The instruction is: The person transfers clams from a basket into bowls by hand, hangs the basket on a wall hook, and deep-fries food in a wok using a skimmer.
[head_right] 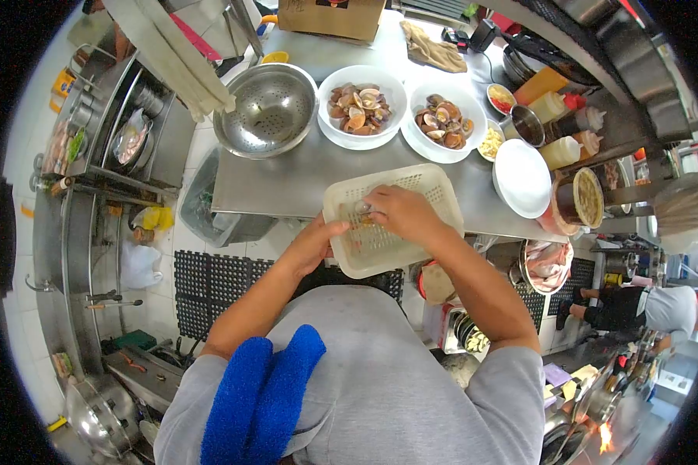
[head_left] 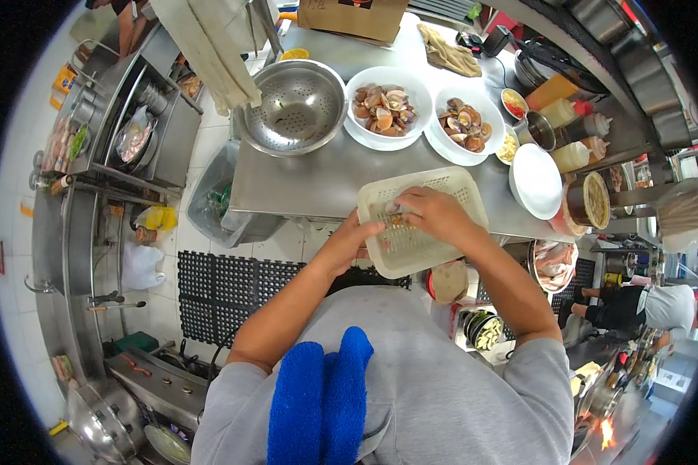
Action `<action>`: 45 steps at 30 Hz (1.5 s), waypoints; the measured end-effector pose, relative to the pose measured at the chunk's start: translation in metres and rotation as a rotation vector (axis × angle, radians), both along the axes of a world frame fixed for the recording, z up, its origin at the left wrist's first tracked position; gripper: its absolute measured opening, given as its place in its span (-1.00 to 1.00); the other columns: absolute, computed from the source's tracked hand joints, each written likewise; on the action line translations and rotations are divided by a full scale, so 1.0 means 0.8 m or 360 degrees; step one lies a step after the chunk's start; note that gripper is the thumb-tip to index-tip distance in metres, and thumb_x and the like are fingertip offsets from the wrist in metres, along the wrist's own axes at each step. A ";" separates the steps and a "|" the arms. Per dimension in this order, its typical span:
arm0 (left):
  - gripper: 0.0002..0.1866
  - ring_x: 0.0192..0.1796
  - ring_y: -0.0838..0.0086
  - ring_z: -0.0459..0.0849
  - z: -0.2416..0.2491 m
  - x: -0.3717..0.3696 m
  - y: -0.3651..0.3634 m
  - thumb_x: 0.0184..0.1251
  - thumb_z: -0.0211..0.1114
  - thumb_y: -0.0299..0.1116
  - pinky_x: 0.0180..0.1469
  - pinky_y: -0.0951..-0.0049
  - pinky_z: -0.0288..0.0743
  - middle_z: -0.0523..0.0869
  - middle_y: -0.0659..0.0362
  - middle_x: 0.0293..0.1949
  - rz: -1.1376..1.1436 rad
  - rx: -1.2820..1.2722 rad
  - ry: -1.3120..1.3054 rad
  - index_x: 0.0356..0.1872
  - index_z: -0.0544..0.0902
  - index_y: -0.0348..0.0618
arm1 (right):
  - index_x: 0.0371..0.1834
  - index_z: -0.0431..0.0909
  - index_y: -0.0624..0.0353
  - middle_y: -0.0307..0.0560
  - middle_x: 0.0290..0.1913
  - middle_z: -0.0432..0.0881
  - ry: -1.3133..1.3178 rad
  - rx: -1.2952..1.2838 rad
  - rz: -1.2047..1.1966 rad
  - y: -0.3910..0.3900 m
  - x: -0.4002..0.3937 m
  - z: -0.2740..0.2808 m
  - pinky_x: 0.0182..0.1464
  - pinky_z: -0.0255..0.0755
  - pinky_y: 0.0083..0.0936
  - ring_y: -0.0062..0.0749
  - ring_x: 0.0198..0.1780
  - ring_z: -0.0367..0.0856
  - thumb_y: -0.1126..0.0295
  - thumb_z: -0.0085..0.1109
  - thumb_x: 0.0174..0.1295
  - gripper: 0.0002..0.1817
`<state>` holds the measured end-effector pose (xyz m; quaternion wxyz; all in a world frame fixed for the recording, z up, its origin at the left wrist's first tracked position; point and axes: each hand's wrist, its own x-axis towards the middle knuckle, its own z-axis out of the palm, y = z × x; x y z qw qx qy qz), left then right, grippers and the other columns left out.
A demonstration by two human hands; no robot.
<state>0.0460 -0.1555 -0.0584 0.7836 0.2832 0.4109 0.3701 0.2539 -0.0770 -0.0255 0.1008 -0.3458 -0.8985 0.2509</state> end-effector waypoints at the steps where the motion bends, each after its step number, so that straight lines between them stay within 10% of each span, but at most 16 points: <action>1: -0.30 0.08 0.35 0.59 0.001 0.000 0.000 0.18 0.23 -0.12 0.01 0.25 0.58 0.49 0.14 0.14 0.0008 -0.0025 0.0021 0.32 0.20 -0.07 | 0.01 0.52 0.03 -0.12 -0.04 0.56 0.0018 0.0163 0.0030 -0.008 -0.003 -0.003 -0.09 0.49 -0.29 -0.18 -0.08 0.58 0.35 0.27 0.01 -0.58; 28: -0.15 0.18 0.29 0.51 0.000 0.013 -0.001 0.08 0.28 -0.01 0.05 0.22 0.55 0.42 0.07 0.19 -0.0110 -0.0015 -0.0019 0.37 0.12 -0.06 | -0.03 0.23 0.08 0.16 -0.15 0.47 -0.0309 -0.0289 -0.0177 -0.033 0.010 -0.018 -0.11 0.42 -0.08 0.11 -0.08 0.52 0.51 0.22 -0.02 -0.52; 37: -0.30 0.13 0.29 0.54 -0.018 0.010 -0.002 0.22 0.22 -0.17 0.05 0.23 0.55 0.47 0.07 0.13 -0.0014 -0.0118 -0.0117 0.35 0.16 -0.12 | -0.02 0.28 0.13 0.09 -0.21 0.51 0.0174 -0.0610 -0.0310 -0.017 0.021 0.002 -0.14 0.43 -0.26 -0.05 -0.16 0.55 0.56 0.17 -0.02 -0.55; 39: -0.31 0.13 0.29 0.54 -0.017 0.006 -0.002 0.22 0.22 -0.17 0.05 0.21 0.55 0.48 0.06 0.14 -0.0039 -0.0140 -0.0123 0.34 0.18 -0.13 | -0.06 0.36 0.14 -0.12 -0.32 0.50 0.0321 -0.0735 -0.0414 -0.005 0.028 0.019 -0.18 0.43 -0.49 -0.41 -0.28 0.50 0.59 0.16 0.00 -0.61; 45: -0.31 0.07 0.28 0.58 -0.007 -0.005 -0.007 0.25 0.17 -0.26 -0.12 0.30 0.64 0.45 0.00 0.17 0.0063 -0.0172 -0.0134 0.37 0.10 -0.14 | -0.12 0.38 0.12 -0.25 -0.42 0.45 0.0434 -0.0176 -0.0947 0.088 0.114 0.069 -0.23 0.40 -0.57 -0.58 -0.36 0.43 0.57 0.16 0.06 -0.70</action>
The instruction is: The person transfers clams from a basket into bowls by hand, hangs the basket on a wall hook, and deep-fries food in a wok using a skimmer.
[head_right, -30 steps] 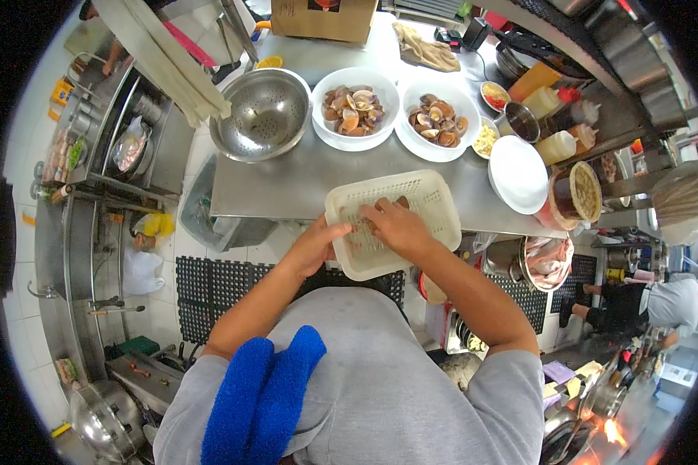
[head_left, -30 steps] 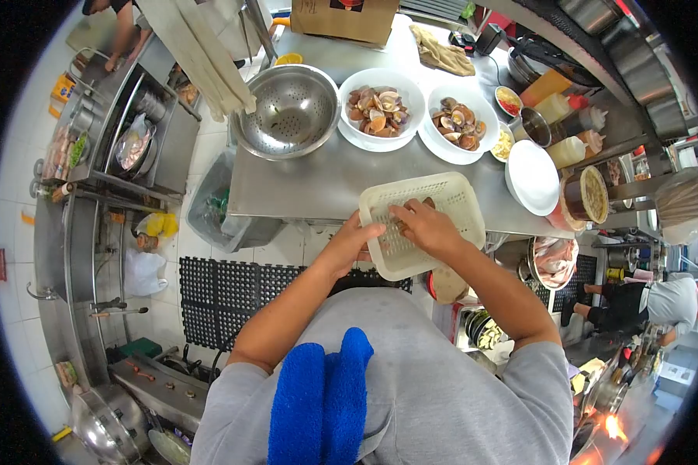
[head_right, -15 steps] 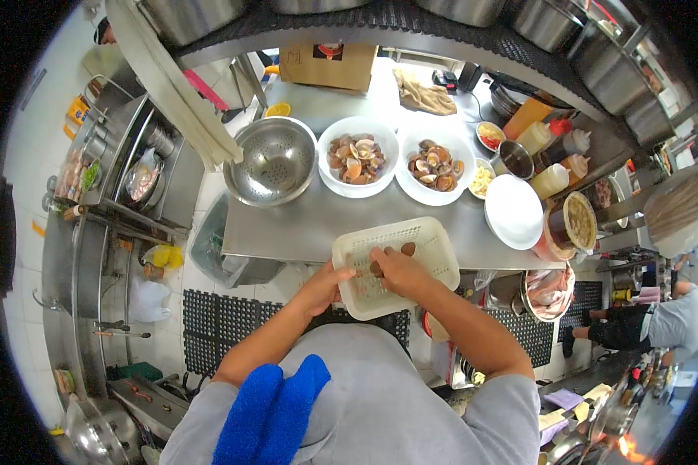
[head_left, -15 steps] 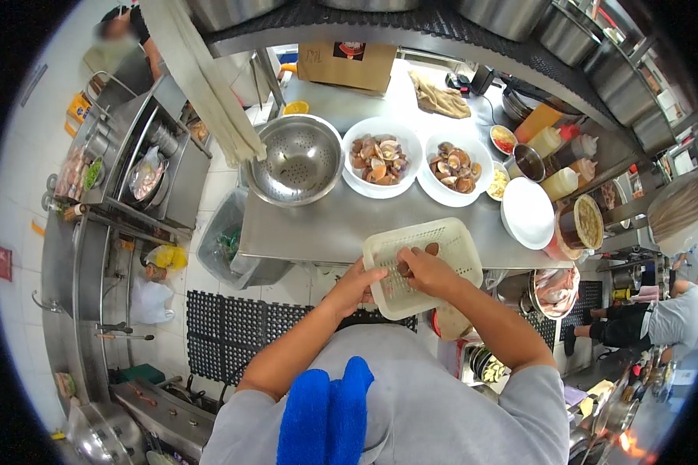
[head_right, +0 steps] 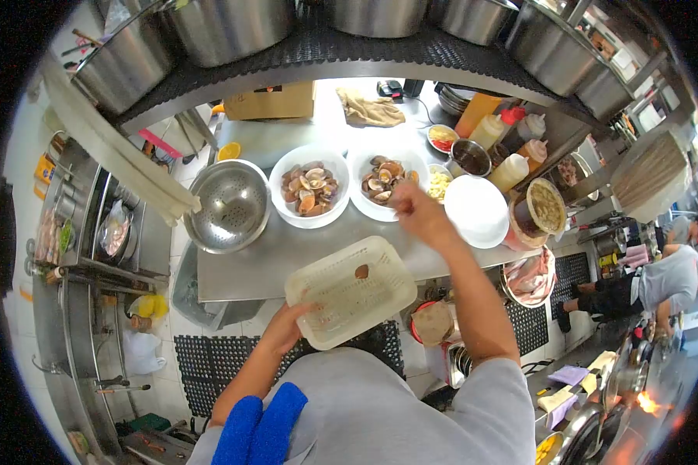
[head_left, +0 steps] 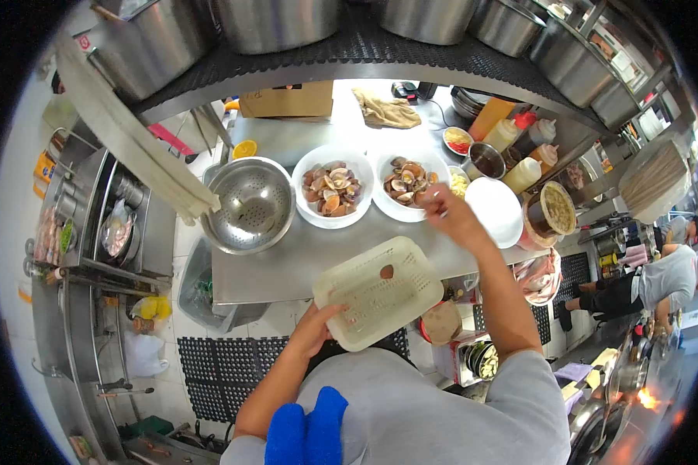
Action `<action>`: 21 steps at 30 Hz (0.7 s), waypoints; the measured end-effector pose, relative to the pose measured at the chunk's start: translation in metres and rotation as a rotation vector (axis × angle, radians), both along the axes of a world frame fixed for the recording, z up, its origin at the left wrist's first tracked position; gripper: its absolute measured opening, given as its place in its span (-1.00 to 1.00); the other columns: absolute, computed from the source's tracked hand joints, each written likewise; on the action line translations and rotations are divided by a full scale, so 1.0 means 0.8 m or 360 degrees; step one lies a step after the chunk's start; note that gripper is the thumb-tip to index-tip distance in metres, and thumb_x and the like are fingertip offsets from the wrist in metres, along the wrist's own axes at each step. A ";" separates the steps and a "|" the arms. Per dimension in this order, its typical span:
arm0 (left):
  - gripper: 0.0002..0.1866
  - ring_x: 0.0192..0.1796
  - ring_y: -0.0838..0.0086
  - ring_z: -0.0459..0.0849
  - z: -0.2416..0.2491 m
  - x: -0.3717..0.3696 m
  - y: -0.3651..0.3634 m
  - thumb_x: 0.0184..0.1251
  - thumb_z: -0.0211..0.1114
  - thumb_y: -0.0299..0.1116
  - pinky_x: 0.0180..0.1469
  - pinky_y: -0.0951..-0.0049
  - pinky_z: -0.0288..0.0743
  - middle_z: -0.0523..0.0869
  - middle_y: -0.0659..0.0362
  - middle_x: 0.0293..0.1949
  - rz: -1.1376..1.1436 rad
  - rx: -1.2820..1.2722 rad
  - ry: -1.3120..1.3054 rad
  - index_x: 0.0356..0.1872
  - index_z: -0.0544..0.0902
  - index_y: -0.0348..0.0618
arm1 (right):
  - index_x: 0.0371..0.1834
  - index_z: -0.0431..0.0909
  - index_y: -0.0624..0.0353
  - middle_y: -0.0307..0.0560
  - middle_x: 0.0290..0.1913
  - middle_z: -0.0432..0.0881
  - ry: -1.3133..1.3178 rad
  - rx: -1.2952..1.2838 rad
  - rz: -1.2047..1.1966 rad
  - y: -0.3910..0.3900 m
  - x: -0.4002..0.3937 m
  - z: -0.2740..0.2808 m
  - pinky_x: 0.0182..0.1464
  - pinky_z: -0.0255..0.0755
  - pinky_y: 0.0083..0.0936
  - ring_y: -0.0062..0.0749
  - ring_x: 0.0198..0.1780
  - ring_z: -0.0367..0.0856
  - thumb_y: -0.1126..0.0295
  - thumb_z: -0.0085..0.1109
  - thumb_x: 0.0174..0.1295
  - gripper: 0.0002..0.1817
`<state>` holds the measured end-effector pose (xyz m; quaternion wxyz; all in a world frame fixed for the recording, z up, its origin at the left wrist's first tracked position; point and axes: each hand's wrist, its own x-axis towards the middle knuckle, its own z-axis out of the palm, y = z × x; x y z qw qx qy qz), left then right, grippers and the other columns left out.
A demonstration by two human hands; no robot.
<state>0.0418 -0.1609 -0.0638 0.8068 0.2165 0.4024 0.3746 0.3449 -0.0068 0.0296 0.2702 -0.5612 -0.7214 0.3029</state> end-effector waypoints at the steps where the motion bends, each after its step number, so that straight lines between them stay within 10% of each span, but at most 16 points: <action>1: -0.31 0.07 0.28 0.58 0.001 -0.004 -0.001 0.25 0.17 -0.26 -0.12 0.30 0.64 0.45 0.00 0.17 -0.0009 0.0001 0.0000 0.37 0.10 -0.14 | -0.12 0.37 0.12 -0.26 -0.44 0.45 0.0021 0.0095 -0.0110 0.016 0.017 0.006 -0.24 0.40 -0.59 -0.59 -0.37 0.43 0.59 0.16 0.06 -0.69; 4: -0.34 0.09 0.25 0.59 -0.001 -0.014 -0.010 0.26 0.15 -0.30 -0.06 0.23 0.64 0.46 -0.01 0.17 0.0144 -0.0073 -0.0008 0.35 0.12 -0.16 | -0.12 0.35 0.13 -0.25 -0.44 0.44 0.0050 0.0128 -0.0261 0.059 0.044 0.016 -0.25 0.39 -0.60 -0.62 -0.37 0.42 0.62 0.17 0.04 -0.66; 10: -0.34 0.11 0.26 0.57 0.011 -0.022 -0.013 0.25 0.18 -0.31 -0.05 0.25 0.63 0.46 -0.01 0.17 0.0206 -0.0108 -0.0055 0.34 0.14 -0.21 | -0.09 0.34 0.18 0.13 -0.30 0.57 -0.0176 0.0241 -0.0299 0.128 0.045 -0.037 -0.12 0.43 -0.27 -0.05 -0.17 0.59 0.57 0.18 -0.07 -0.59; 21: -0.38 0.04 0.32 0.61 0.006 -0.023 0.003 0.27 0.17 -0.29 -0.07 0.35 0.63 0.49 0.04 0.13 0.0156 -0.0083 -0.0029 0.32 0.17 -0.21 | -0.10 0.37 0.16 0.16 -0.34 0.61 -0.0293 0.0150 -0.0288 0.144 0.016 -0.061 -0.15 0.46 -0.24 0.01 -0.20 0.62 0.57 0.19 -0.07 -0.60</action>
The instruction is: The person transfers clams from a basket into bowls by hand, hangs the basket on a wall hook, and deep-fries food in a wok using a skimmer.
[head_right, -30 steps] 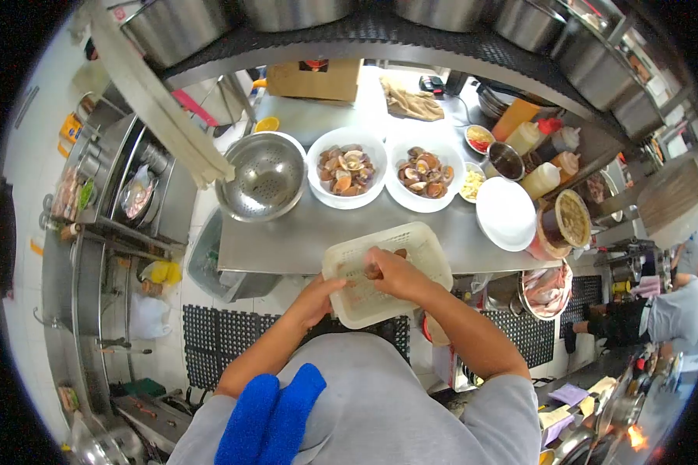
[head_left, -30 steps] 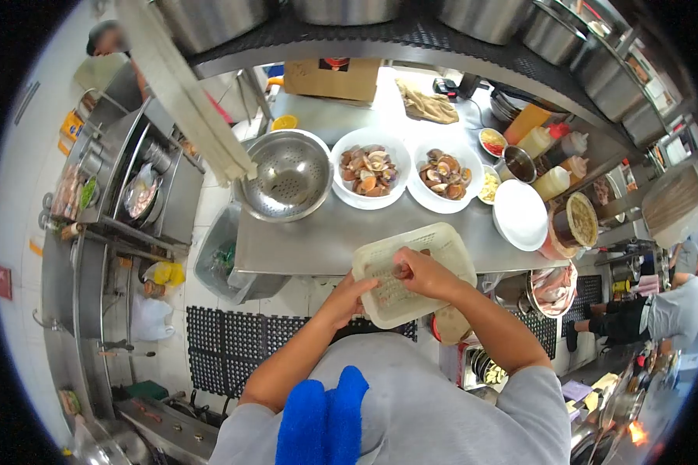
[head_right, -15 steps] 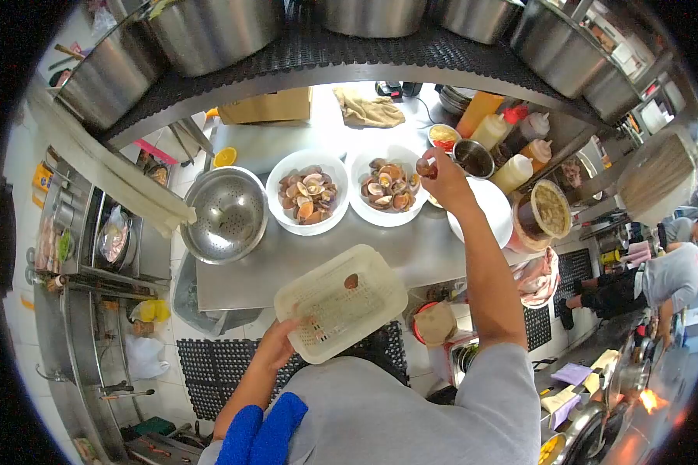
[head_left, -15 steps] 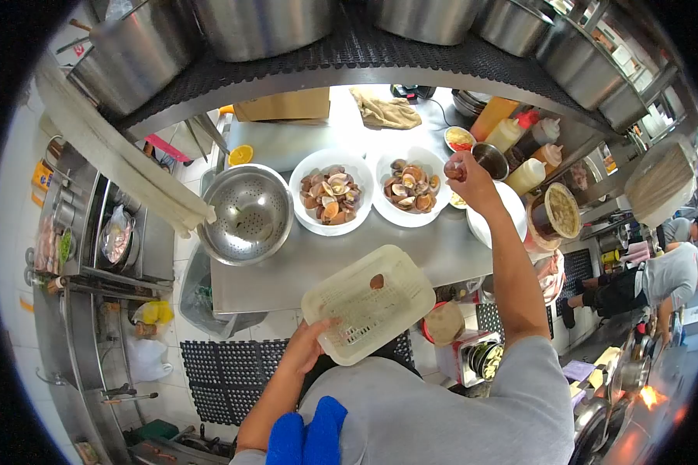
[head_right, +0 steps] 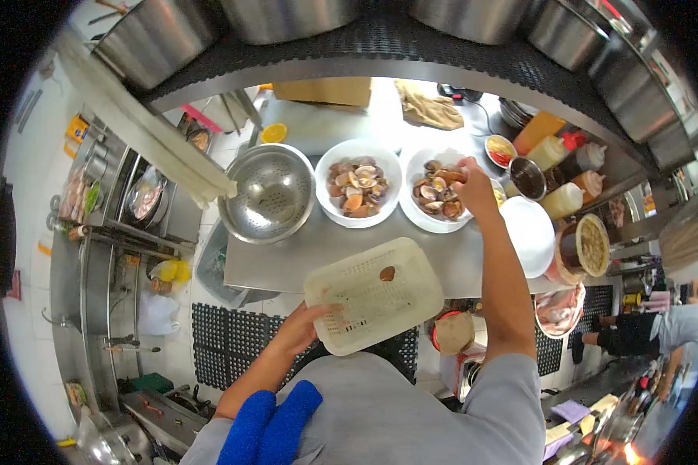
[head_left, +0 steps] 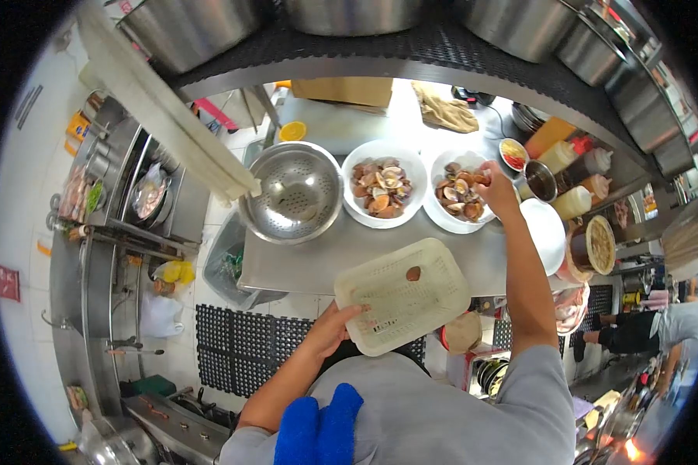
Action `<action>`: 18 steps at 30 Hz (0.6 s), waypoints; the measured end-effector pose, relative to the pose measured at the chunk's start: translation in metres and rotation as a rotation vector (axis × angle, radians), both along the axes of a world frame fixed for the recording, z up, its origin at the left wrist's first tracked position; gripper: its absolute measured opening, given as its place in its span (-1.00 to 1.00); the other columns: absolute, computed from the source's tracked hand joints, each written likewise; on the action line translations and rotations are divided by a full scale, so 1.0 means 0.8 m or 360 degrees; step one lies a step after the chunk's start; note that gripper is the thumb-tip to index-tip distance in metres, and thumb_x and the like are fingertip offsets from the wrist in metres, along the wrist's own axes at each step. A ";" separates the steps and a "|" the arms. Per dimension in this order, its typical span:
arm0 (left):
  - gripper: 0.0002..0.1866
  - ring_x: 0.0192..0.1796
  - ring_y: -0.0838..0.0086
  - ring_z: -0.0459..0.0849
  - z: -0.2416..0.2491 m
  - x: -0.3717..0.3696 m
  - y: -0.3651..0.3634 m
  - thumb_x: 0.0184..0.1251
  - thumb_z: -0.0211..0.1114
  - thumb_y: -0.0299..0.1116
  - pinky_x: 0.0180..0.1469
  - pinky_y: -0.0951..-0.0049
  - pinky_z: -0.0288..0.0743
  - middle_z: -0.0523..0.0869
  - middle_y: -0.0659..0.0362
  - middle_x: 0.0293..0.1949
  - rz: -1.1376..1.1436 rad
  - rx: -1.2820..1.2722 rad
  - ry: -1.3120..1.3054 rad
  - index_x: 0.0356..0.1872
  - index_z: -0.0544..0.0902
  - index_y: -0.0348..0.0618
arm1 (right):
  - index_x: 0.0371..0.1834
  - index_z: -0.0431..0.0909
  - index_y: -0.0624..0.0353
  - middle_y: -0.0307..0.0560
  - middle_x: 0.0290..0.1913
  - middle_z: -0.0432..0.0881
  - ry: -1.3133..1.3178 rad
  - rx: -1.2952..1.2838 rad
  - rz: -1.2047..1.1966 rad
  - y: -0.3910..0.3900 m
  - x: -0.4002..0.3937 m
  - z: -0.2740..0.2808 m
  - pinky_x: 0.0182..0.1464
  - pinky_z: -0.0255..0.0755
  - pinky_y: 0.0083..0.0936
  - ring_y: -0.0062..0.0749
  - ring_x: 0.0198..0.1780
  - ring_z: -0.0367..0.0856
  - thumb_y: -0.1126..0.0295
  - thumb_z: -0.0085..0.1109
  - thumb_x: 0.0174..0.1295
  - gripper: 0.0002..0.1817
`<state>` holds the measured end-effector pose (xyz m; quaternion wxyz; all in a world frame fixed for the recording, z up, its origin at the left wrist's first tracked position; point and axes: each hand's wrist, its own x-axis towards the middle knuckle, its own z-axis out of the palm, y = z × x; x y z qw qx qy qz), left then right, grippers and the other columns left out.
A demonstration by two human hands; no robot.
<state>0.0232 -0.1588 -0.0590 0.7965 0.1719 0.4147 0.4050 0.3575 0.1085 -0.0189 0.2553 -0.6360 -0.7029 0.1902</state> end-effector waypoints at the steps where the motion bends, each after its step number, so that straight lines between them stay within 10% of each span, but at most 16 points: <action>1: -0.38 0.03 0.33 0.62 -0.001 -0.001 0.000 0.27 0.17 -0.29 -0.08 0.37 0.64 0.49 0.04 0.13 -0.0020 0.0006 0.0003 0.32 0.18 -0.21 | -0.10 0.36 0.15 0.15 -0.34 0.61 0.0006 -0.0031 -0.0017 0.000 -0.002 0.002 -0.16 0.45 -0.25 0.01 -0.21 0.62 0.57 0.18 -0.07 -0.60; 18: -0.36 0.05 0.30 0.61 0.003 -0.015 -0.011 0.27 0.16 -0.31 -0.05 0.33 0.63 0.47 0.01 0.15 0.0127 0.0005 0.0019 0.34 0.14 -0.19 | -0.02 0.47 0.26 0.17 -0.23 0.61 -0.0398 0.0104 0.0084 0.002 -0.005 -0.024 -0.11 0.48 -0.25 -0.03 -0.17 0.61 0.32 0.27 0.01 -0.55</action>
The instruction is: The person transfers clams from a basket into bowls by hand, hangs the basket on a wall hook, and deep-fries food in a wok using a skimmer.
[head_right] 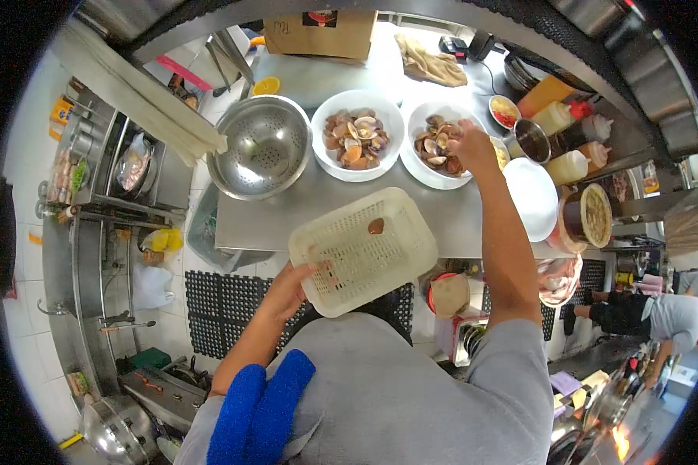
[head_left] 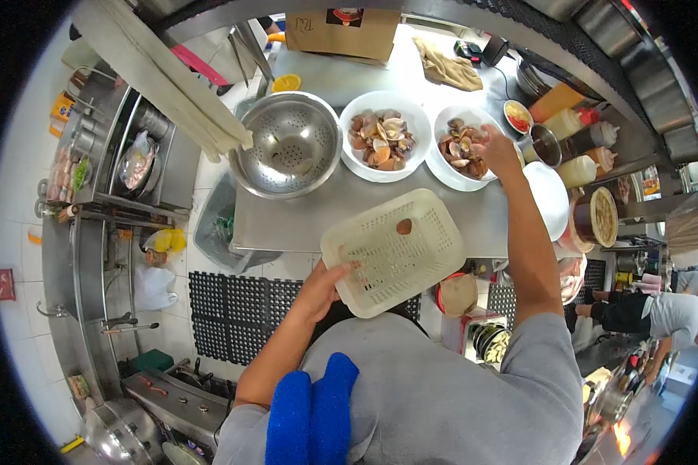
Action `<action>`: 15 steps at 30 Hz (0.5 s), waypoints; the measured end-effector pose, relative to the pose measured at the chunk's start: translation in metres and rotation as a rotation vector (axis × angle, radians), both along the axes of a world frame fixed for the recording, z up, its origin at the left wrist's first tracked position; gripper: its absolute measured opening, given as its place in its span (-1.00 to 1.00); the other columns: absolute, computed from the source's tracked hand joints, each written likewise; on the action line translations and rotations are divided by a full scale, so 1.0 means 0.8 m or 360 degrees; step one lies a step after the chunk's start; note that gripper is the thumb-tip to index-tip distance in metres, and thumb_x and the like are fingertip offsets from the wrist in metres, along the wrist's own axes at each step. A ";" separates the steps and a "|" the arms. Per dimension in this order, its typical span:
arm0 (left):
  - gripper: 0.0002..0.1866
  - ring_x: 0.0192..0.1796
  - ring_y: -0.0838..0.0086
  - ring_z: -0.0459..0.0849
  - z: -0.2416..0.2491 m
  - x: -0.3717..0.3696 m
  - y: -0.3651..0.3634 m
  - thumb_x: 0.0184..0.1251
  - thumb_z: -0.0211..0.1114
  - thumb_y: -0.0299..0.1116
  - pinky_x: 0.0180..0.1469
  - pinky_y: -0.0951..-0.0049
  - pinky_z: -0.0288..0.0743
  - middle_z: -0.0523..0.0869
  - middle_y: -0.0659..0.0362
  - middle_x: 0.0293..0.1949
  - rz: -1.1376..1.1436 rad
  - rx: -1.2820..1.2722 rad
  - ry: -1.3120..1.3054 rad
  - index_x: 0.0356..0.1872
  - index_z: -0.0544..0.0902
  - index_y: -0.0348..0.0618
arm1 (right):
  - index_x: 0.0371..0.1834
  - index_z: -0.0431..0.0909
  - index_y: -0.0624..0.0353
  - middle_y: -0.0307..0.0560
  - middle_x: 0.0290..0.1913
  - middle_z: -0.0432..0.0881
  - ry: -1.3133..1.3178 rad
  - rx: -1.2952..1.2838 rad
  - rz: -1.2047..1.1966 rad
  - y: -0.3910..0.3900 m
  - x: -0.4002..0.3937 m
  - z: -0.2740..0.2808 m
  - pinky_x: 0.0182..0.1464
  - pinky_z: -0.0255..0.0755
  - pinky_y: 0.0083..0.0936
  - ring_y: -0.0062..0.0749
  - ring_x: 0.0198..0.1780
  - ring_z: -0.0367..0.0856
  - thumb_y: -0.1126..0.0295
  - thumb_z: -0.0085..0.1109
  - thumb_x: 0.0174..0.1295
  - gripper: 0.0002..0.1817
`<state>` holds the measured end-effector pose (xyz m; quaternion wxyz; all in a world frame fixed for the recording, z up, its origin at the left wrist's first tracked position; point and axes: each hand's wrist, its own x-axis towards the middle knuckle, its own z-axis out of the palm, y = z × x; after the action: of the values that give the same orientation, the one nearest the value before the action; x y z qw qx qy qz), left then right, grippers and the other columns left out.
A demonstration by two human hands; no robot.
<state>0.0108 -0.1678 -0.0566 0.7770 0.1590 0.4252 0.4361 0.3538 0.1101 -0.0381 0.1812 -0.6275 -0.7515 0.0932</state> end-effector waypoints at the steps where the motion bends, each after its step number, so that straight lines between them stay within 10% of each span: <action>1: -0.36 0.05 0.30 0.61 0.003 0.000 0.004 0.27 0.16 -0.31 -0.05 0.34 0.63 0.47 0.00 0.16 0.0040 0.0053 0.0047 0.34 0.14 -0.20 | -0.08 0.50 0.23 0.13 -0.24 0.61 0.0040 0.0103 -0.0015 -0.015 -0.014 0.020 -0.12 0.47 -0.28 -0.08 -0.17 0.61 0.30 0.24 0.06 -0.63; 4: -0.38 0.02 0.33 0.62 0.008 0.001 0.004 0.27 0.16 -0.33 -0.07 0.36 0.64 0.48 0.01 0.14 0.0039 0.0006 0.0045 0.33 0.15 -0.20 | -0.13 0.53 0.21 0.03 -0.20 0.62 0.0445 -0.0150 0.0160 -0.064 -0.054 0.063 -0.15 0.47 -0.34 -0.23 -0.19 0.63 0.32 0.28 0.08 -0.69; 8: -0.38 0.00 0.36 0.63 0.011 0.011 0.010 0.26 0.17 -0.32 -0.11 0.38 0.65 0.49 0.04 0.11 -0.0062 0.0067 0.0076 0.31 0.17 -0.21 | -0.31 0.56 0.13 0.02 -0.32 0.62 -0.0069 -0.0328 0.0881 -0.153 -0.100 0.044 -0.24 0.48 -0.22 -0.11 -0.28 0.63 0.19 0.16 0.16 -0.76; 15: -0.37 0.04 0.33 0.61 0.017 0.043 0.016 0.26 0.20 -0.31 -0.05 0.32 0.62 0.50 0.06 0.13 -0.0171 0.0166 0.0367 0.32 0.18 -0.18 | -0.25 0.53 0.19 0.02 -0.22 0.62 -0.0160 -0.0591 0.0346 -0.220 -0.119 -0.007 -0.17 0.50 -0.26 -0.10 -0.18 0.61 0.22 0.21 0.11 -0.73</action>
<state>0.0454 -0.1551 -0.0430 0.7359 0.2707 0.4792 0.3943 0.2588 -0.0661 -0.0436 0.0137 -0.5691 -0.7929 0.2174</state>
